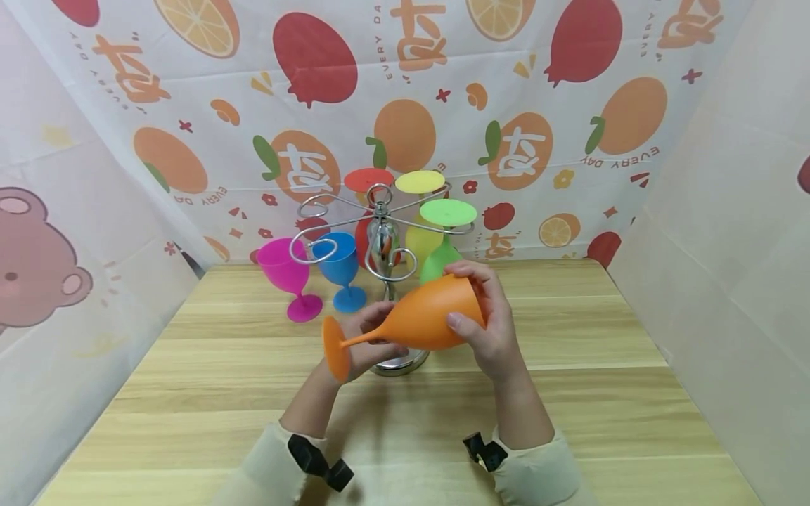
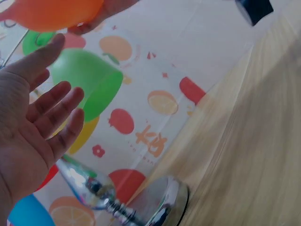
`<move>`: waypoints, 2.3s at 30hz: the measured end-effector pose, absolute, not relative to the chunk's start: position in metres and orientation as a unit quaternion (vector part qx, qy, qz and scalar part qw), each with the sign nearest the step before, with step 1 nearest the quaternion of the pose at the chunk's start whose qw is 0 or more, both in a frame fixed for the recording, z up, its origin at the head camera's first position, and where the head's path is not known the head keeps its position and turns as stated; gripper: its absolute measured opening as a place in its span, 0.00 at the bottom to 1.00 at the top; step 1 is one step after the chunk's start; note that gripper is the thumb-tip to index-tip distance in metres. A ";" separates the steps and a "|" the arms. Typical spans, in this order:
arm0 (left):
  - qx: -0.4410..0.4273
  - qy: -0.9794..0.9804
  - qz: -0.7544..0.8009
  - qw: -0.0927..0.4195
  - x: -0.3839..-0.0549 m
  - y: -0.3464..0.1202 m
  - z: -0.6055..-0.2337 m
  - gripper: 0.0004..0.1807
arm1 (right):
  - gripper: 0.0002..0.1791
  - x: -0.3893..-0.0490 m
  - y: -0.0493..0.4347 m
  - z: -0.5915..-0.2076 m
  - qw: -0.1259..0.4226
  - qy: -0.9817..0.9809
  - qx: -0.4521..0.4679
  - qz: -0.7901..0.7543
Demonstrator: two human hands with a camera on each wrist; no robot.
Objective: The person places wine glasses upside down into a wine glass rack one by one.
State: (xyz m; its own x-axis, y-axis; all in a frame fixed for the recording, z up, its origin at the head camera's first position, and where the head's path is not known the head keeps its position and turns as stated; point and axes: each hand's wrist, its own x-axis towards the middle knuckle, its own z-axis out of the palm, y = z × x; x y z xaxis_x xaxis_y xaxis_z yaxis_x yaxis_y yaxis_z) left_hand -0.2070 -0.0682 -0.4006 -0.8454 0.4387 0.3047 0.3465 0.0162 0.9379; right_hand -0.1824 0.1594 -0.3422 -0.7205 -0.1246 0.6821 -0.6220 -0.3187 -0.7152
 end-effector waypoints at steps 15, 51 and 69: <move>0.323 0.632 0.704 -0.009 -0.192 -0.055 -0.390 0.39 | 0.26 -0.181 0.153 -0.345 0.157 -0.548 0.331 0.752; 0.395 0.542 0.741 0.043 -0.203 -0.070 -0.382 0.32 | 0.33 -0.200 0.166 -0.354 0.066 -0.566 0.459 0.682; 0.365 0.586 0.722 -0.052 -0.191 -0.065 -0.381 0.36 | 0.43 -0.192 0.165 -0.353 0.007 -0.645 0.437 0.627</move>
State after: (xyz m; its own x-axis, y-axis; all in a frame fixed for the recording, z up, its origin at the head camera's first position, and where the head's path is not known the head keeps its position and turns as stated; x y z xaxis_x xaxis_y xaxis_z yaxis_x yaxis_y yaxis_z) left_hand -0.1912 -0.0652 -0.3807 -0.7276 0.3520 0.5888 0.5035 -0.3088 0.8069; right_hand -0.1918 0.1653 -0.3533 -0.6180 -0.5546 0.5572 -0.5731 -0.1673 -0.8022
